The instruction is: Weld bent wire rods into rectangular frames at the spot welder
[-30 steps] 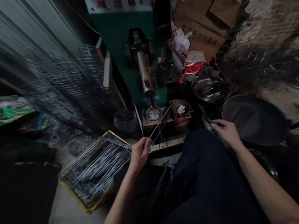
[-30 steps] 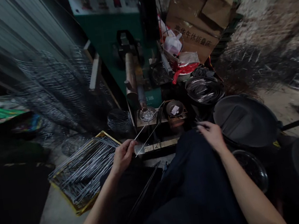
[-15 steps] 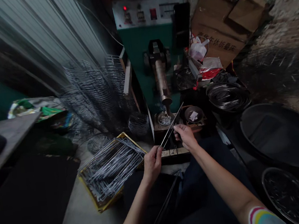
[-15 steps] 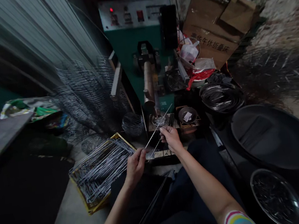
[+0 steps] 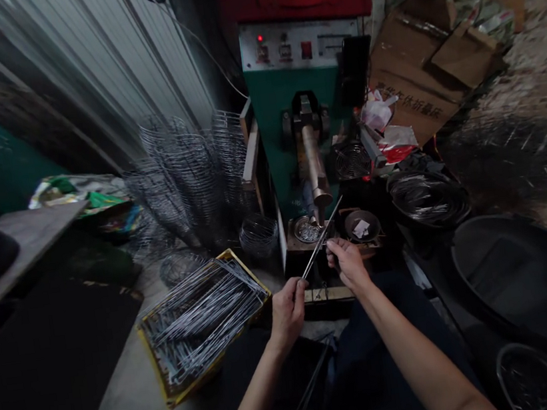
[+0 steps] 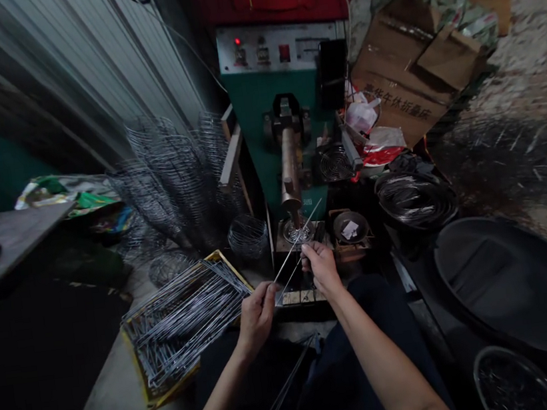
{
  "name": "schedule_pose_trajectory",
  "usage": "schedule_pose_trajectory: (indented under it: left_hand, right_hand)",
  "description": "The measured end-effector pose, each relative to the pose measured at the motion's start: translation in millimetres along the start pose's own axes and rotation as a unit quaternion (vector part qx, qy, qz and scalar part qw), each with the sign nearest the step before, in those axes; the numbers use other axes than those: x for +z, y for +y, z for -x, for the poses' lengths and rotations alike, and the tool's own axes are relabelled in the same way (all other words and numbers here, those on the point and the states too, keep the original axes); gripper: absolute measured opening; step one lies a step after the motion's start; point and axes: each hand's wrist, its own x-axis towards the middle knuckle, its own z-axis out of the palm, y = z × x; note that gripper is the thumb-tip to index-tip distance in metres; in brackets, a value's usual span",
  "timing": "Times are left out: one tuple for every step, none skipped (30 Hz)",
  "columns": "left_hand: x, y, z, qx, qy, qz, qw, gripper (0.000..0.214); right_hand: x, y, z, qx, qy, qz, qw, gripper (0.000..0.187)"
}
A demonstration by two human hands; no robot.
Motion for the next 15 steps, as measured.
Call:
schedule_pose_trajectory:
  left_hand:
    - [0.4, -0.2, -0.3, -0.002, 0.002, 0.003, 1.0, 0.029]
    - [0.8, -0.2, -0.7, -0.003, 0.004, 0.006, 1.0, 0.029]
    - [1.3, 0.0, -1.3, -0.003, 0.006, 0.01, 1.0, 0.029]
    - [1.7, 0.2, -2.1, -0.003, 0.008, 0.013, 1.0, 0.029]
    - [2.1, 0.5, -3.0, -0.001, 0.009, 0.016, 1.0, 0.029]
    - [2.6, 0.8, -3.9, -0.001, 0.012, 0.018, 1.0, 0.028]
    - [3.0, 1.0, -4.9, -0.001, 0.014, 0.019, 1.0, 0.028]
    - [3.5, 1.1, -5.9, -0.002, 0.015, 0.02, 1.0, 0.028]
    - [4.0, 1.1, -6.7, -0.003, 0.016, 0.02, 1.0, 0.028]
    - [4.5, 1.0, -7.5, -0.005, 0.018, 0.02, 1.0, 0.028]
    - [5.0, 0.8, -8.2, -0.007, 0.02, 0.02, 1.0, 0.028]
    - [5.5, 0.5, -8.9, -0.007, 0.022, 0.021, 1.0, 0.028]
    - [5.8, 0.2, -9.5, -0.008, 0.024, 0.024, 0.999, 0.028]
    - [6.1, -0.1, -10.0, -0.008, 0.025, 0.026, 0.999, 0.028]
    - [6.4, -0.4, -10.5, -0.007, 0.025, 0.028, 0.999, 0.027]
  right_hand:
    - [0.9, -0.5, -0.8, 0.001, 0.002, -0.003, 1.0, 0.032]
    - [1.6, -1.1, -1.7, 0.002, 0.003, -0.006, 1.0, 0.032]
    - [2.2, -1.6, -2.5, 0.002, 0.001, -0.01, 1.0, 0.033]
    - [2.7, -2.1, -3.4, 0.001, -0.003, -0.013, 1.0, 0.033]
    - [2.9, -2.5, -4.3, 0.0, -0.008, -0.016, 1.0, 0.032]
    - [3.0, -2.8, -5.1, -0.002, -0.01, -0.018, 1.0, 0.031]
    - [3.1, -3.0, -5.9, -0.002, -0.012, -0.02, 1.0, 0.031]
    - [3.1, -3.2, -6.7, -0.003, -0.012, -0.021, 1.0, 0.03]
    - [3.1, -3.3, -7.3, -0.004, -0.012, -0.022, 1.0, 0.029]
    - [3.3, -3.6, -8.0, -0.005, -0.012, -0.022, 1.0, 0.029]
    - [3.6, -3.9, -8.5, -0.006, -0.013, -0.022, 1.0, 0.028]
    - [4.0, -4.4, -8.9, -0.007, -0.015, -0.022, 1.0, 0.028]
    - [4.5, -5.0, -9.2, -0.008, -0.016, -0.021, 1.0, 0.028]
    - [5.2, -5.7, -9.5, -0.009, -0.016, -0.021, 1.0, 0.028]
    - [5.9, -6.4, -9.6, -0.008, -0.015, -0.021, 1.0, 0.028]
